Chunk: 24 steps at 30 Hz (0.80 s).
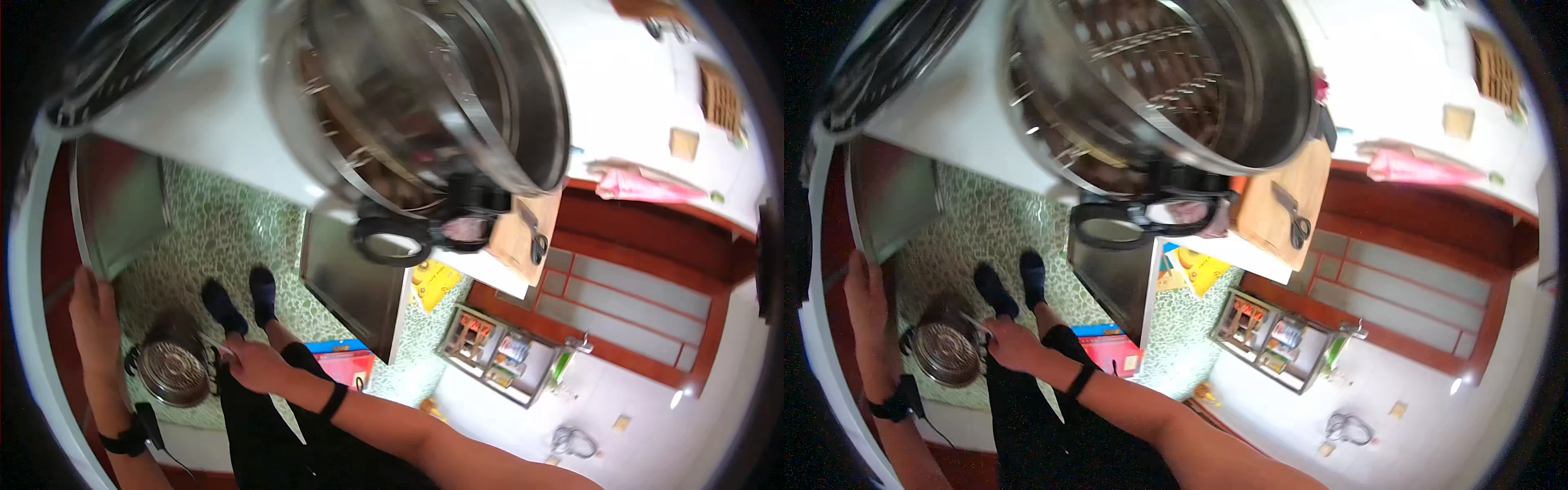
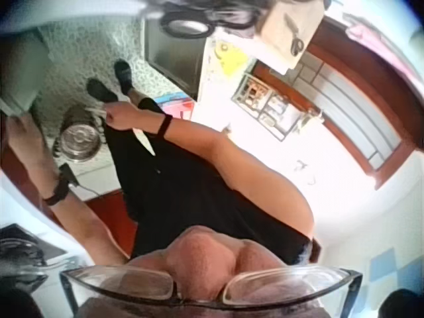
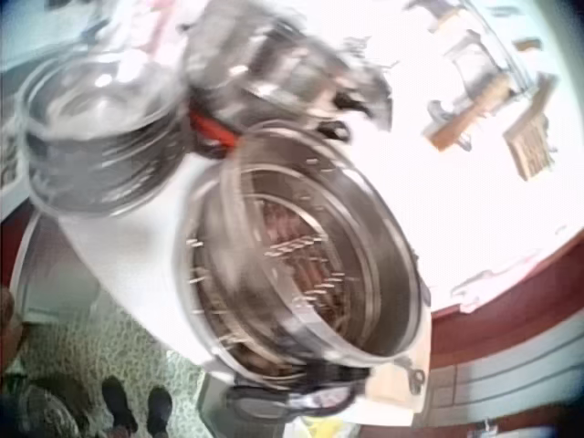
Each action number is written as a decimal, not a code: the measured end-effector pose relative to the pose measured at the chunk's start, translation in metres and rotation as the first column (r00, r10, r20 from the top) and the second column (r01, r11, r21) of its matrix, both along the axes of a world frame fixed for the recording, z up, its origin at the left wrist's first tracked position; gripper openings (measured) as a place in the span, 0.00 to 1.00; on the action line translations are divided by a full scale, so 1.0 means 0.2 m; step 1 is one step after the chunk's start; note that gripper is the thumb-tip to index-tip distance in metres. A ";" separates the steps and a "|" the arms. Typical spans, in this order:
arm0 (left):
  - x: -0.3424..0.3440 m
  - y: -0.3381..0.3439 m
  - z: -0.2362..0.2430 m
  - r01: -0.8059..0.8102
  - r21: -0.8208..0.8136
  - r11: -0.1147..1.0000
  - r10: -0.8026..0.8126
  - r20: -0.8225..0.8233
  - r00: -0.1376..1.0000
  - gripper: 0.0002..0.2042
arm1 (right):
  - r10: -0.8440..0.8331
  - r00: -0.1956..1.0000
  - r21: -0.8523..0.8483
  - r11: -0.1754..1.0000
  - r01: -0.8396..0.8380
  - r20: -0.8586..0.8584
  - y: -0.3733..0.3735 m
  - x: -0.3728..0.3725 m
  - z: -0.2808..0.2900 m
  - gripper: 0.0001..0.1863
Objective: Repairing a kitchen cabinet door hinge using a utility knife and a screwdriver.
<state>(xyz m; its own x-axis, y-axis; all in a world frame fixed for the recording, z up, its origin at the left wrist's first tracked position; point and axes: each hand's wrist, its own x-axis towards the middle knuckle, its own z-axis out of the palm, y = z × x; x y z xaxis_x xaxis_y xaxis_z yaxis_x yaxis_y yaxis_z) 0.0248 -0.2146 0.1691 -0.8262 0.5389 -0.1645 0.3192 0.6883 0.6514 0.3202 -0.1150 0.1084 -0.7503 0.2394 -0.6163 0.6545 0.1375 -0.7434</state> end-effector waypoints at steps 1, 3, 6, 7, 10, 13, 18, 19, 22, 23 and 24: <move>0.00 0.00 -0.02 -0.035 0.010 0.999 0.034 0.020 0.999 0.10 | 0.000 1.000 -0.029 1.000 0.001 0.008 0.02 0.03 0.08 0.18; -0.01 -0.05 -0.16 -0.013 -0.070 0.997 0.005 -0.108 0.994 0.11 | -0.036 0.999 0.015 0.999 0.037 -0.036 0.08 0.12 0.18 0.22; -0.05 -0.02 -0.15 0.003 -0.230 0.973 -0.054 -0.215 0.975 0.14 | -0.168 0.981 0.100 0.979 0.178 -0.098 0.31 0.25 0.50 0.23; -0.05 0.02 -0.14 -0.048 -0.269 0.962 -0.005 -0.190 0.982 0.18 | -0.240 0.964 0.130 0.959 0.253 -0.111 0.38 0.32 0.58 0.24; -0.04 0.13 -0.11 -0.083 -0.318 0.944 -0.016 -0.297 0.955 0.24 | -0.491 0.814 0.164 0.816 0.555 -0.310 0.57 0.49 0.82 0.25; -0.07 0.13 -0.15 -0.108 -0.359 0.927 -0.010 -0.311 0.950 0.23 | -0.613 0.765 0.363 0.679 0.639 -0.199 0.75 0.60 1.03 0.29; -0.12 0.12 -0.16 -0.001 -0.373 0.928 -0.059 -0.149 0.987 0.16 | -0.600 0.724 0.591 0.462 0.662 -0.341 1.04 0.53 1.12 0.39; -0.14 0.15 -0.15 0.008 -0.358 0.934 -0.070 -0.163 0.984 0.16 | -0.604 0.711 0.590 0.443 0.675 -0.360 1.09 0.50 1.12 0.39; -0.18 0.10 -0.15 -0.033 -0.326 0.945 0.082 0.141 0.987 0.15 | -0.542 0.678 0.578 0.377 0.724 -0.496 1.22 0.34 1.06 0.38; -0.20 0.08 -0.16 -0.038 -0.333 0.942 0.114 0.213 0.970 0.14 | -0.536 0.669 0.574 0.364 0.734 -0.515 1.25 0.30 1.04 0.38; -0.22 0.07 -0.18 -0.042 -0.338 0.940 0.145 0.286 0.947 0.13 | -0.541 0.685 0.617 0.342 0.709 -0.488 1.28 0.27 1.00 0.38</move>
<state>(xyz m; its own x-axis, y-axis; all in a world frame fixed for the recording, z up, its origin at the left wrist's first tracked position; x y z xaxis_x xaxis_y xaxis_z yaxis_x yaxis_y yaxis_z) -0.0200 -0.2013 0.1336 -0.7528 0.3360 -0.5660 0.0665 0.8943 0.4424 0.3740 0.1412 0.3076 -0.2414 0.9613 0.1328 0.6702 0.2641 -0.6936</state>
